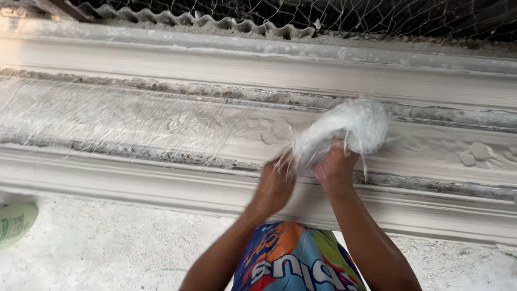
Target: The person retrieves a bundle of white fiberglass strands from a bucket and lays them over a long white molding profile. They then use a small plastic cup to scoop a white liquid from a bucket and pour it over the strands, smoothing the matting with their hands to embed it into the liquid.
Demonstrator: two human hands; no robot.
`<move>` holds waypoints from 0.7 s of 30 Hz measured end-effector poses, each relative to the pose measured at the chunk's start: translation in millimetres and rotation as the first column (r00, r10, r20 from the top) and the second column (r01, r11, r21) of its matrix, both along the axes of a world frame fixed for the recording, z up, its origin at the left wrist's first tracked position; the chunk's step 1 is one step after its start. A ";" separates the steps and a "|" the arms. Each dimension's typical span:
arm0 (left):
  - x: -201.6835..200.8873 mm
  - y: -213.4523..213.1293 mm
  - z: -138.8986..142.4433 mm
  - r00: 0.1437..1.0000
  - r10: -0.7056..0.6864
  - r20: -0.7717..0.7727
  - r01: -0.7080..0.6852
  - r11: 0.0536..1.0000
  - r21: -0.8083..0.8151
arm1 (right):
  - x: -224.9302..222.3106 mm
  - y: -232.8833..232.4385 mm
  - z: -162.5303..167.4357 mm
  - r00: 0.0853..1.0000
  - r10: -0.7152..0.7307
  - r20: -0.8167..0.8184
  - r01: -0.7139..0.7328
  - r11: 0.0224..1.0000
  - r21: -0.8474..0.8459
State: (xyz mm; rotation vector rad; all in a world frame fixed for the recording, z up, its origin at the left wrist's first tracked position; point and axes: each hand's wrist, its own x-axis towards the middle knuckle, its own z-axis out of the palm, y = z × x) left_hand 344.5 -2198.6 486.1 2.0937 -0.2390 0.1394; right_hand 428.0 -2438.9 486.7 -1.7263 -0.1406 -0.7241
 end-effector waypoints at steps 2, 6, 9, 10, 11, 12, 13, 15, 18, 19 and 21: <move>-0.3 -8.0 -7.4 0.990 -0.015 0.144 0.009 0.999 0.046 | -2.9 -1.5 9.9 0.994 -0.018 0.104 0.056 0.927 -0.371; 44.9 32.6 -28.0 0.997 0.080 -0.021 -0.072 0.962 0.262 | 27.3 -86.0 60.3 0.995 -0.065 -0.070 0.095 0.578 0.811; 61.2 55.1 -26.8 0.970 0.224 -0.090 -0.113 0.751 0.651 | 23.5 -134.6 53.4 0.979 -0.084 -0.188 0.196 0.658 0.727; 57.5 52.3 -23.5 0.957 0.190 0.217 -0.288 0.585 0.758 | 16.5 -133.4 38.6 0.960 -0.112 -0.258 0.269 0.640 0.720; 49.2 47.5 -19.1 0.861 0.090 0.501 -0.490 0.412 0.768 | 6.4 -127.7 22.9 0.936 -0.142 -0.322 0.338 0.619 0.709; 40.4 35.8 -15.2 0.947 0.098 0.305 -0.259 0.795 0.549 | -7.7 -103.9 -0.9 0.984 -0.041 -0.173 0.148 0.725 0.672; 27.4 18.9 -12.1 0.994 0.005 0.106 -0.022 0.987 0.160 | -21.5 -90.6 -12.3 0.978 -0.119 -0.173 0.184 0.884 0.430; 2.7 -14.3 -9.3 0.962 -0.220 -0.163 0.144 0.913 -0.383 | -46.8 -54.3 -35.6 0.959 -0.256 -0.120 0.239 0.961 -0.138; 2.2 -25.1 -18.2 0.978 -0.210 0.010 0.206 0.949 -0.240 | -50.8 -38.8 -42.3 0.941 -0.334 0.063 0.230 0.489 -0.841; 9.0 -20.5 -22.4 0.987 -0.153 -0.047 0.147 0.984 -0.105 | -39.9 -55.4 -33.7 0.939 -0.232 0.255 0.344 0.582 -0.736; 26.1 -8.0 -28.5 0.990 -0.020 -0.136 0.042 0.985 0.165 | -18.1 -110.4 -10.2 0.991 0.122 0.059 -0.135 0.917 0.375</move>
